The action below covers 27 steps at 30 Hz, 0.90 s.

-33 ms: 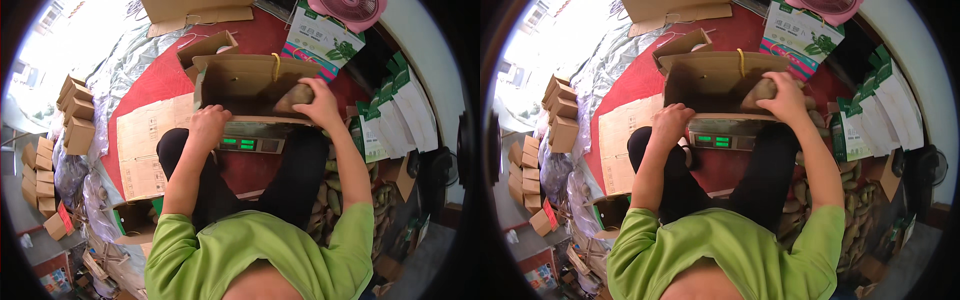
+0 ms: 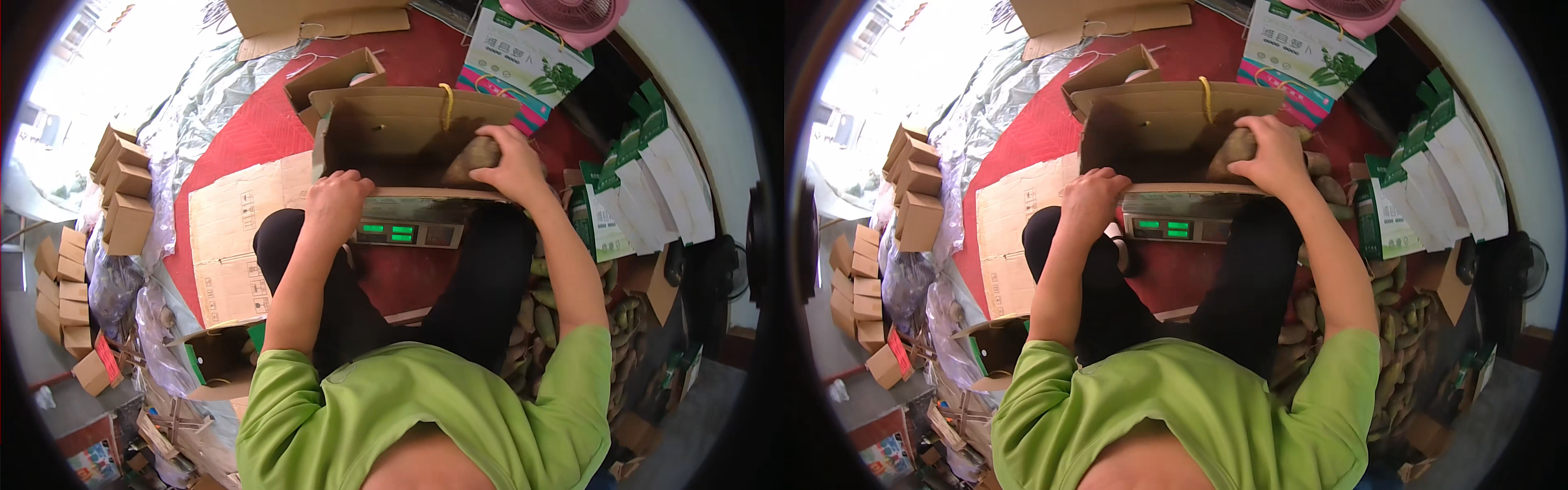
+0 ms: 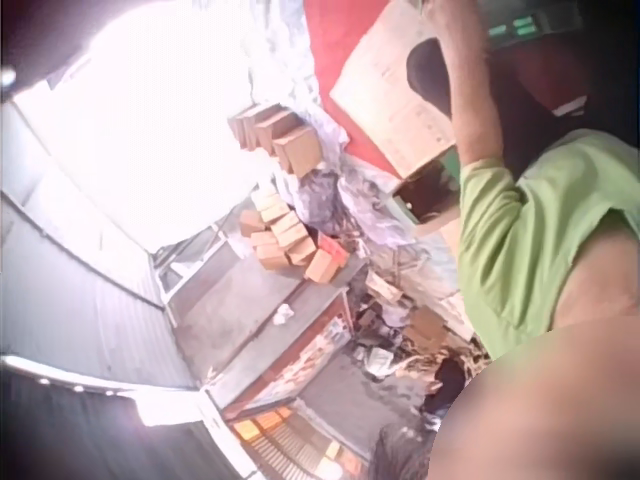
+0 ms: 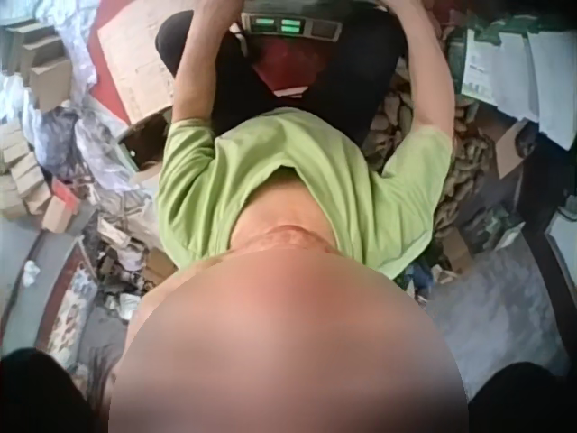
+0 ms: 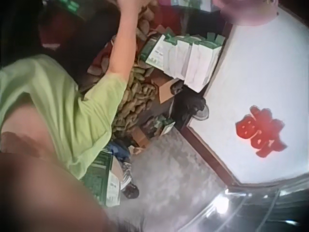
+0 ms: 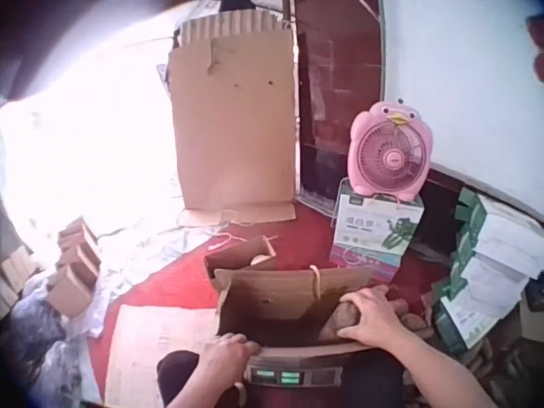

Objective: The recorder is weighing and packing sweet potatoes into boxes.

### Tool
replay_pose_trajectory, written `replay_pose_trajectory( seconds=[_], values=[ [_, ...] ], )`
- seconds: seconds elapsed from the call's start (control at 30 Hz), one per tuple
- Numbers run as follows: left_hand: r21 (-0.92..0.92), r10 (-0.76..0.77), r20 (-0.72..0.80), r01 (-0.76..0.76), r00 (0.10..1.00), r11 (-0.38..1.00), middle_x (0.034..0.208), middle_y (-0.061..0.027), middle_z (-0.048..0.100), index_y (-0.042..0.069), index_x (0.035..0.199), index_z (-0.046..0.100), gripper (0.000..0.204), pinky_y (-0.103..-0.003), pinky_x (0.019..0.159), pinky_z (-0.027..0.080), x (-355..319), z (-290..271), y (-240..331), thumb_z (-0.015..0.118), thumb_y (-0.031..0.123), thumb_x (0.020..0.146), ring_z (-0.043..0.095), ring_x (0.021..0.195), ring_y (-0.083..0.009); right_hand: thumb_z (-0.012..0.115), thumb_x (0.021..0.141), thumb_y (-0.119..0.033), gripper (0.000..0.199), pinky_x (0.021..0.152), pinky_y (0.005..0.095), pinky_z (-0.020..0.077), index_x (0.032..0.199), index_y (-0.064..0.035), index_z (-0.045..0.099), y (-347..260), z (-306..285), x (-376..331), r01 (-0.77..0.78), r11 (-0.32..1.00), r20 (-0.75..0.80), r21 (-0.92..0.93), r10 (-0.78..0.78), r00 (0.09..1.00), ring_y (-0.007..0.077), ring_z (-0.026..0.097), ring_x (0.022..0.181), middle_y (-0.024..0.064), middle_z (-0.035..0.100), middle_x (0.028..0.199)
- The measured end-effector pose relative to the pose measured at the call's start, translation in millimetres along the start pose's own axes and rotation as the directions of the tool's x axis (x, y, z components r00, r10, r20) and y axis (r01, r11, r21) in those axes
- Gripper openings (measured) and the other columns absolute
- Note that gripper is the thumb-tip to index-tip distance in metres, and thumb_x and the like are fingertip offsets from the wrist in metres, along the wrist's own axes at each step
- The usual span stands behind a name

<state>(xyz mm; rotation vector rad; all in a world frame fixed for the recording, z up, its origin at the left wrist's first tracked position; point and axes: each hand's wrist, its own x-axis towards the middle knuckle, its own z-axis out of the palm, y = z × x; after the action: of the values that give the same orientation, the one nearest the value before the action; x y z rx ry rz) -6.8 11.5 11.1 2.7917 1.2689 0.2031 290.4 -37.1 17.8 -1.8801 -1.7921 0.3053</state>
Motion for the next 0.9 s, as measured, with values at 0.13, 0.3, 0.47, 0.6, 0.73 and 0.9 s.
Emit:
replay_pose_trajectory(
  seconds=[0.13, 0.3, 0.47, 0.6, 0.73, 0.9],
  values=[
    [-0.010, -0.056, 0.013, 0.057, 0.998, 0.998, 0.085, -0.0029, 0.062, 0.017, 0.090, 0.071, 0.018, -0.037, 0.079, 0.052, -3, -1, -1, 0.055, 0.012, 0.082, 0.063, 0.092, -0.0225, 0.080, 0.064, -0.016, 0.048, 0.088, 0.0446, 0.0473, 0.108, -0.0094, 0.062, -5, 15, 6, -0.084, 0.986, 0.241, -0.145, 0.118, 0.963, 0.0342, 0.058, 0.106, 0.0115, 0.062, 0.108],
    [-0.013, -0.073, 0.031, 0.073, 0.997, 0.997, 0.088, -0.0031, 0.063, 0.017, 0.095, 0.071, 0.020, -0.041, 0.076, 0.051, 1, -1, 1, 0.059, 0.010, 0.080, 0.063, 0.093, -0.0251, 0.073, 0.072, -0.009, 0.030, 0.083, 0.0422, 0.0506, 0.101, -0.0038, 0.064, 26, 12, 0, -0.142, 0.986, 0.284, -0.088, 0.162, 0.945, 0.0331, 0.064, 0.097, 0.0149, 0.068, 0.095],
    [0.007, 0.013, -0.031, -0.013, 0.999, 1.000, 0.083, -0.0031, 0.061, 0.017, 0.091, 0.069, 0.018, -0.040, 0.073, 0.051, -1, 1, 5, 0.056, 0.011, 0.081, 0.063, 0.090, -0.0243, 0.067, 0.086, -0.008, 0.024, 0.080, 0.0233, 0.0488, 0.109, -0.0034, 0.064, 34, -23, -31, -0.061, 0.875, -0.168, 0.480, 0.160, 0.973, 0.0078, 0.060, 0.087, 0.0009, 0.066, 0.096],
    [-0.027, 0.007, -0.033, -0.008, 0.999, 1.000, 0.086, -0.0031, 0.063, 0.017, 0.095, 0.071, 0.017, -0.039, 0.073, 0.051, 2, 0, 8, 0.059, 0.012, 0.083, 0.063, 0.088, -0.0253, 0.065, 0.089, -0.008, 0.021, 0.081, 0.0240, 0.0487, 0.109, -0.0034, 0.065, 81, -32, -98, -0.218, 0.794, -0.269, 0.568, 0.429, 0.862, 0.0085, 0.061, 0.089, 0.0027, 0.067, 0.098],
    [-0.013, -0.031, 0.008, 0.031, 0.999, 0.999, 0.087, -0.0036, 0.063, 0.016, 0.097, 0.071, 0.017, -0.039, 0.074, 0.051, 5, -1, 17, 0.060, 0.012, 0.084, 0.063, 0.090, -0.0253, 0.068, 0.083, -0.012, 0.023, 0.077, 0.0315, 0.0515, 0.104, -0.0033, 0.067, 168, 32, -197, -0.424, 0.825, -0.242, 0.374, 0.529, 0.814, 0.0192, 0.066, 0.085, 0.0104, 0.070, 0.091],
    [-0.036, -0.051, 0.043, 0.052, 0.998, 0.998, 0.090, -0.0041, 0.064, 0.017, 0.101, 0.070, 0.020, -0.038, 0.076, 0.051, 13, 3, 24, 0.061, 0.012, 0.084, 0.062, 0.095, -0.0248, 0.063, 0.079, -0.016, 0.026, 0.079, 0.0462, 0.0519, 0.101, -0.0039, 0.066, 226, 128, -347, -0.766, 0.627, 0.037, -0.143, 0.776, 0.629, 0.0366, 0.065, 0.089, 0.0185, 0.067, 0.093]
  ],
)
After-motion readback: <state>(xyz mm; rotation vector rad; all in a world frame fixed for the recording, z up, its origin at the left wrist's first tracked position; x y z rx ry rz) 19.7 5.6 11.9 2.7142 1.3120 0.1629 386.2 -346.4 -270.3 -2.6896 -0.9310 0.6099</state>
